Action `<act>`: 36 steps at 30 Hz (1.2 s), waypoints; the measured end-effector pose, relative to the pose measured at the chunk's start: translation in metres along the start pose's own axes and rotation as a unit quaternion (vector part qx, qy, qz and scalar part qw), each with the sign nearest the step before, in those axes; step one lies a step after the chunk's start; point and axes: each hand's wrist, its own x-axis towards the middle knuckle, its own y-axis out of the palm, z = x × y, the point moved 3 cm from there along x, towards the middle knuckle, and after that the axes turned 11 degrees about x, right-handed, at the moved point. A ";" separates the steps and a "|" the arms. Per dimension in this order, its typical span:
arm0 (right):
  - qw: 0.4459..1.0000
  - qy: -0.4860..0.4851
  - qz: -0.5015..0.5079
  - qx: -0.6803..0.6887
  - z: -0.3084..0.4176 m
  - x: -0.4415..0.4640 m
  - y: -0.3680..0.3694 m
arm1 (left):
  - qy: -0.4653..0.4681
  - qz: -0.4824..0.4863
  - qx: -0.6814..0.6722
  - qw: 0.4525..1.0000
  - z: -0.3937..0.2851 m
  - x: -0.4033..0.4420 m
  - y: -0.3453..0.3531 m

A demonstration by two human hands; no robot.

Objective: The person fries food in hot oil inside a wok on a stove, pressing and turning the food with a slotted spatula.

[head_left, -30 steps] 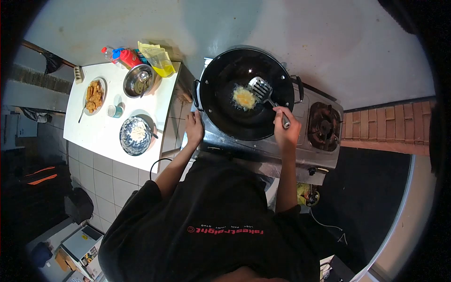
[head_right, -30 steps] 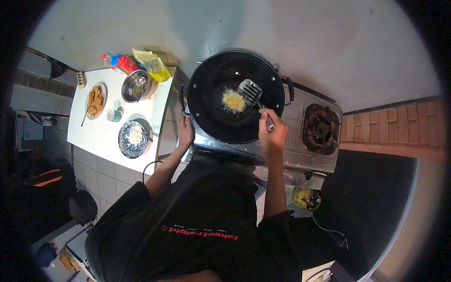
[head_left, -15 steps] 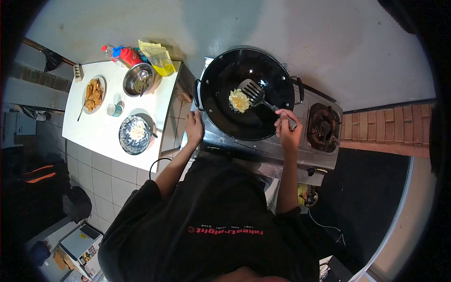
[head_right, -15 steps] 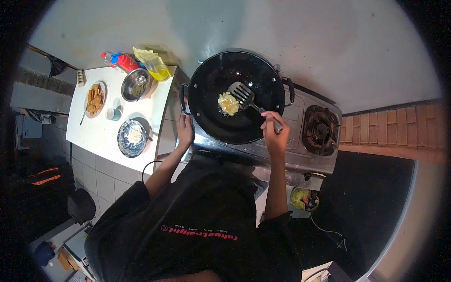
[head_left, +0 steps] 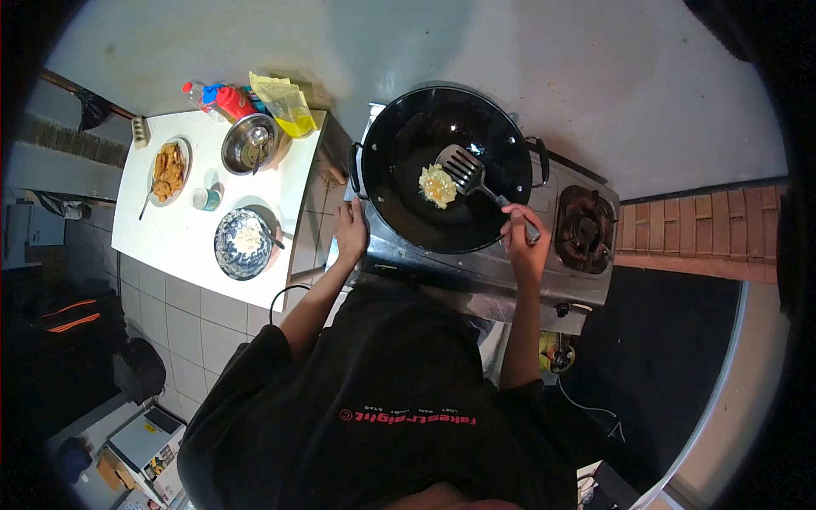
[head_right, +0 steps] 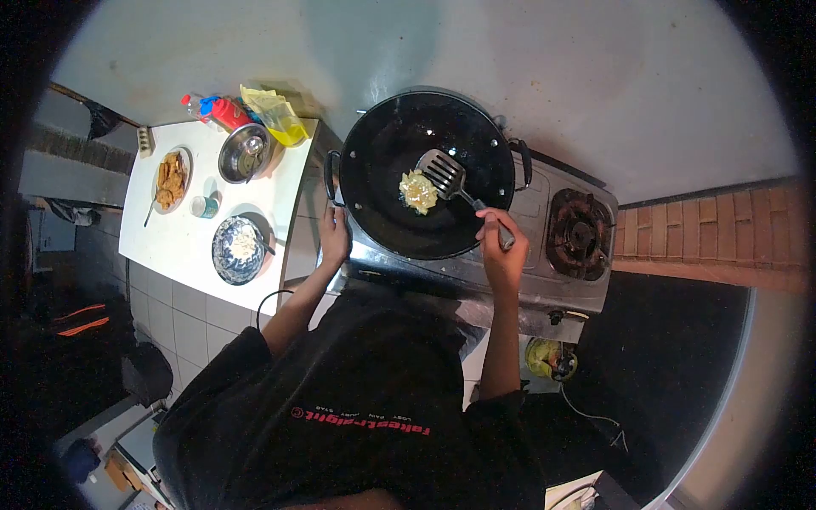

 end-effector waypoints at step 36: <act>0.935 -0.209 0.015 -0.285 0.031 -0.003 0.017 | 0.011 0.006 0.037 0.999 0.004 0.001 0.003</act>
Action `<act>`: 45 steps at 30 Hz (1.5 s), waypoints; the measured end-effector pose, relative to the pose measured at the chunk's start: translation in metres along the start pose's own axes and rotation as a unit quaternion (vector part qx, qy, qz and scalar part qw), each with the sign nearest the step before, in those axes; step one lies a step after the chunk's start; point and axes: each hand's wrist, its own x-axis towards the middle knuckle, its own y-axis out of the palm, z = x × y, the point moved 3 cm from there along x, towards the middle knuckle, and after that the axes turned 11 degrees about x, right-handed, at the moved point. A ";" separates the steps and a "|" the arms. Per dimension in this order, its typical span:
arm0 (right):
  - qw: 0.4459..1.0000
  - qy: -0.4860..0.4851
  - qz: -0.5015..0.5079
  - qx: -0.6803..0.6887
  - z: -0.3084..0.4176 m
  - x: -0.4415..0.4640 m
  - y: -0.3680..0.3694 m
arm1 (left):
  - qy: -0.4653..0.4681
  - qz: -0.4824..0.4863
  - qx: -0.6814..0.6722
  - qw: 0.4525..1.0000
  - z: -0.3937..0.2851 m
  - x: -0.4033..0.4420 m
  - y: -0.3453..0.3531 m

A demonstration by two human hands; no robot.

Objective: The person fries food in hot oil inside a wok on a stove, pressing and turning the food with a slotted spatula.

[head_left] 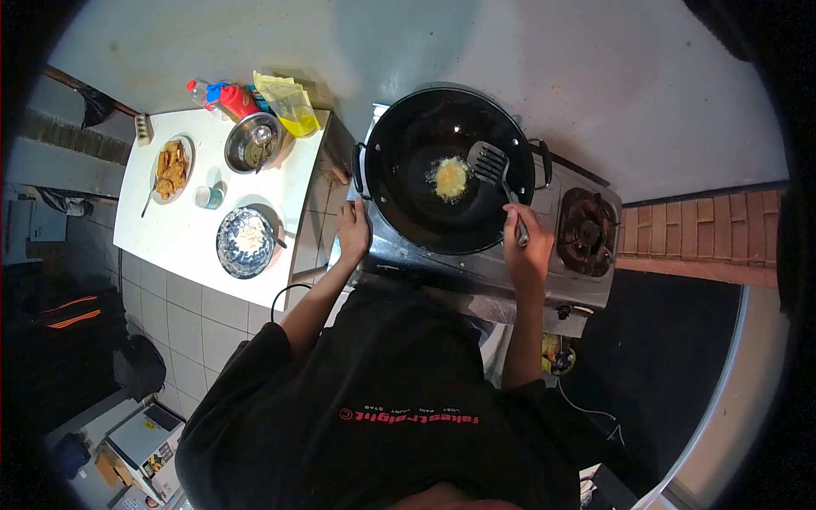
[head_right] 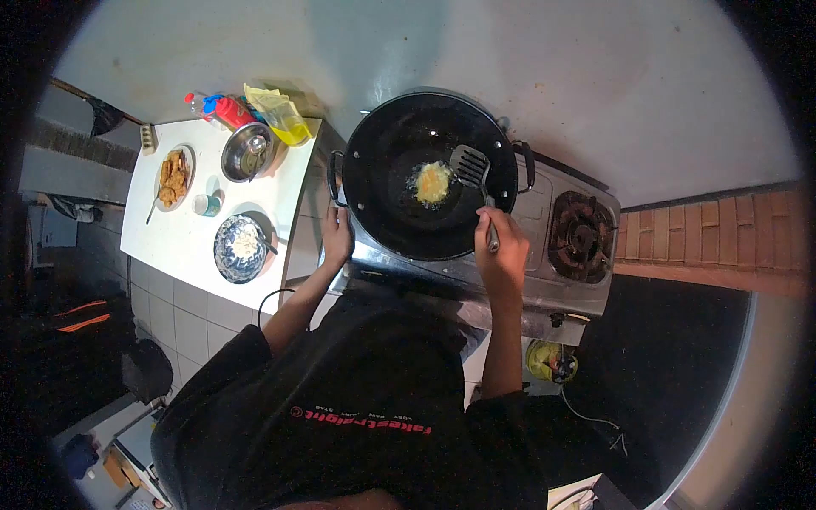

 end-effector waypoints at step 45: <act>0.995 0.052 0.055 -0.061 0.043 0.053 -0.001 | -0.011 0.008 -0.002 1.000 -0.004 -0.001 -0.003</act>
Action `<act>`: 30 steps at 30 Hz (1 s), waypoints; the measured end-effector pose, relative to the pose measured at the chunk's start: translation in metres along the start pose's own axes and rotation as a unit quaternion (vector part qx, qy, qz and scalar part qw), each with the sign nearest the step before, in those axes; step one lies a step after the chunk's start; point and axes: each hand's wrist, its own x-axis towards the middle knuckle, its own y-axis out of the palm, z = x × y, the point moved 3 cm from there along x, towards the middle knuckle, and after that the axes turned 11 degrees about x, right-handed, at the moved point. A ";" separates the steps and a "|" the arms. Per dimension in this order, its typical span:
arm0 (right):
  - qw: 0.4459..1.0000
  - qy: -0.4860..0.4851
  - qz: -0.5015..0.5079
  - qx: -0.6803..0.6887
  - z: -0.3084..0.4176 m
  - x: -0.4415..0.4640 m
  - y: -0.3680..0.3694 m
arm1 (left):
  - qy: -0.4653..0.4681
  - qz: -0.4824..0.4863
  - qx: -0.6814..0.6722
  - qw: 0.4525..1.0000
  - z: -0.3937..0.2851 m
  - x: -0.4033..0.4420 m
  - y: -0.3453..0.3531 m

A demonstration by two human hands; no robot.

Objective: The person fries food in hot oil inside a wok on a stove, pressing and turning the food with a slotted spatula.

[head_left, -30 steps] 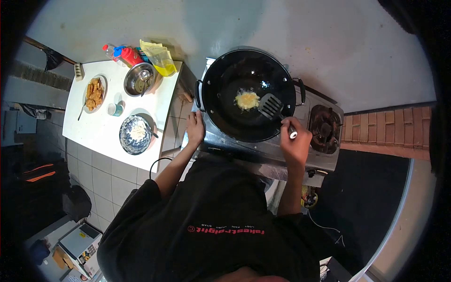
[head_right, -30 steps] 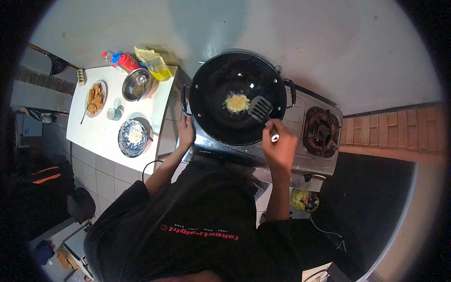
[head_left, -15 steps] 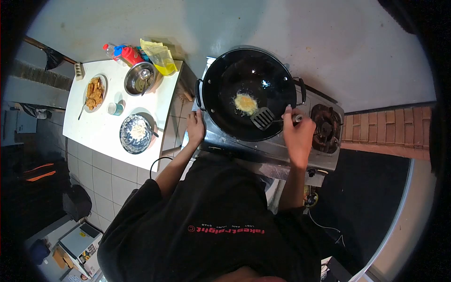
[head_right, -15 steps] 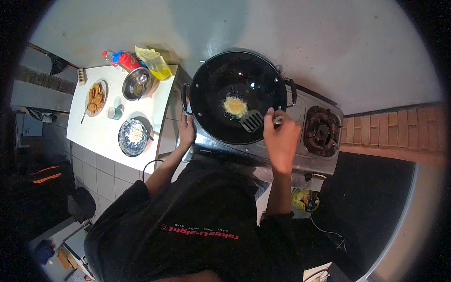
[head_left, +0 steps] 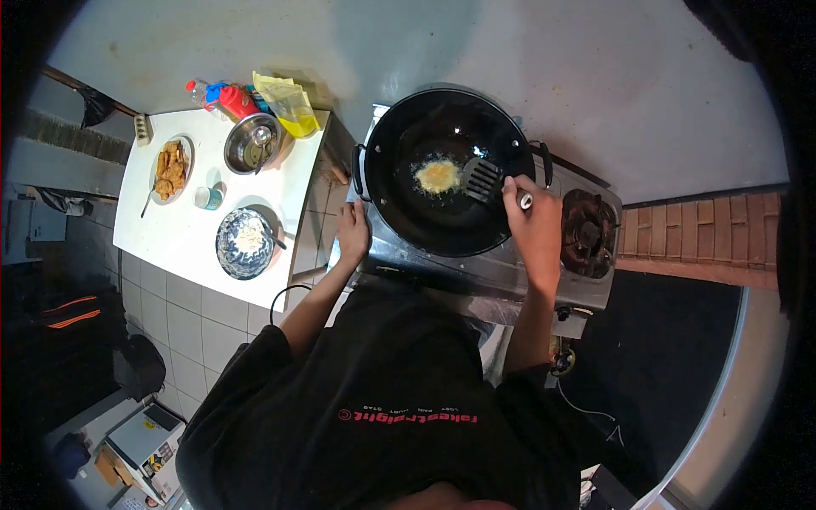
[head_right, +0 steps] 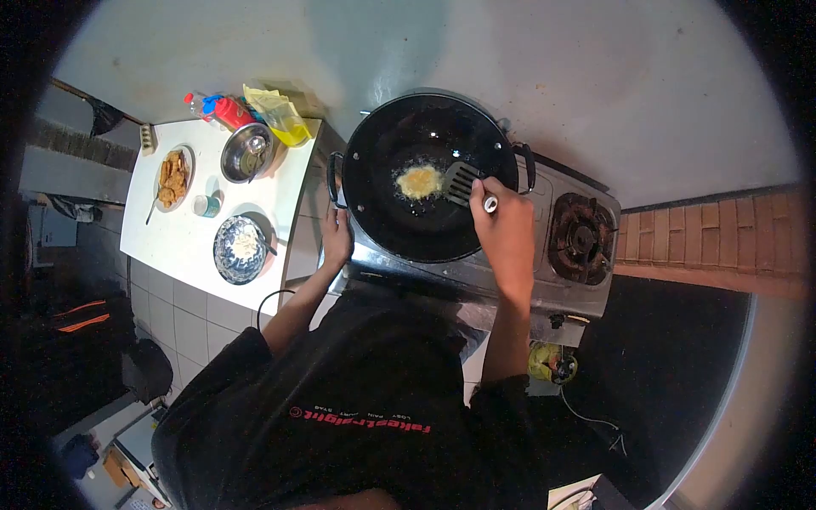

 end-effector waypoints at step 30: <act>0.989 -0.026 -0.129 0.072 -0.029 -0.049 0.008 | -0.005 -0.004 -0.019 1.000 0.000 0.000 0.000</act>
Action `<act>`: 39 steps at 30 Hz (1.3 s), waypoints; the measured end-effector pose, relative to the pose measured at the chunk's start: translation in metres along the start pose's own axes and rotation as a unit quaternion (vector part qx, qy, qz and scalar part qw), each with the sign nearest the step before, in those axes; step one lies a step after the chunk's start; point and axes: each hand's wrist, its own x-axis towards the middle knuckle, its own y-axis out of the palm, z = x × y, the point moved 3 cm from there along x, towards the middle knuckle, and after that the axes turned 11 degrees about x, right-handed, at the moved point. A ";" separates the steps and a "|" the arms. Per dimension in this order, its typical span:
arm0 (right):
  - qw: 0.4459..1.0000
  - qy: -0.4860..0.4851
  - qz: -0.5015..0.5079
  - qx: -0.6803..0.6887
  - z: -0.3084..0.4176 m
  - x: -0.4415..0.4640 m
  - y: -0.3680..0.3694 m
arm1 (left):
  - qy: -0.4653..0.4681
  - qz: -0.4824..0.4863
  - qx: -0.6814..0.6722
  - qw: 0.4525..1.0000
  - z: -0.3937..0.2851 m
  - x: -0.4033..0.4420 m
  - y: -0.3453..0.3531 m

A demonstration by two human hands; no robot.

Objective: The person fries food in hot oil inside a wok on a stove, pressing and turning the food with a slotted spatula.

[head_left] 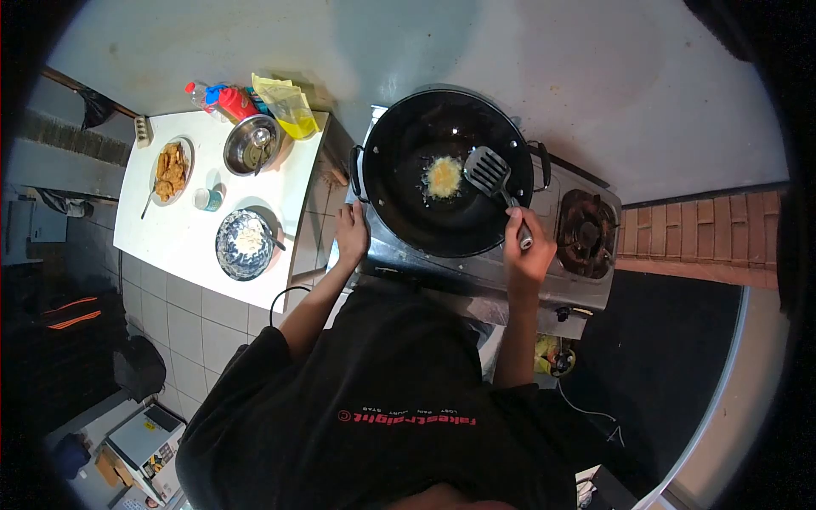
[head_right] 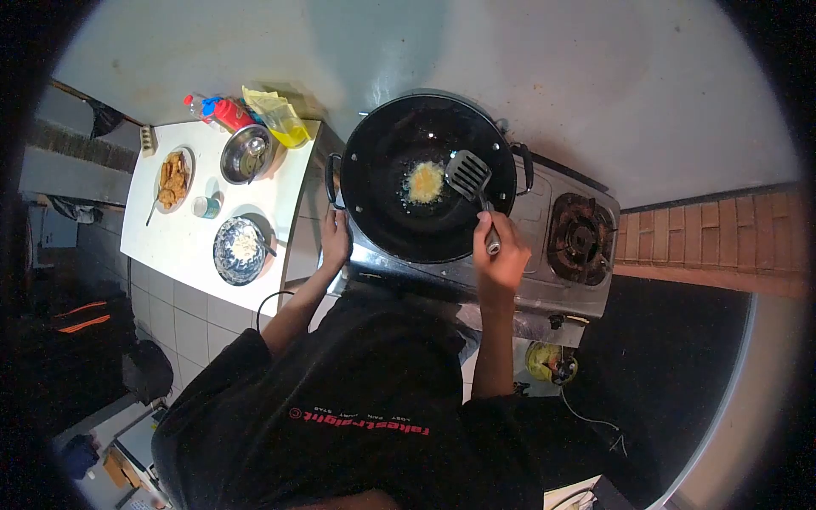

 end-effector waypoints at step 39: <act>0.980 0.027 0.131 -0.148 0.032 0.033 0.010 | 0.004 -0.008 0.012 1.000 -0.007 -0.003 -0.004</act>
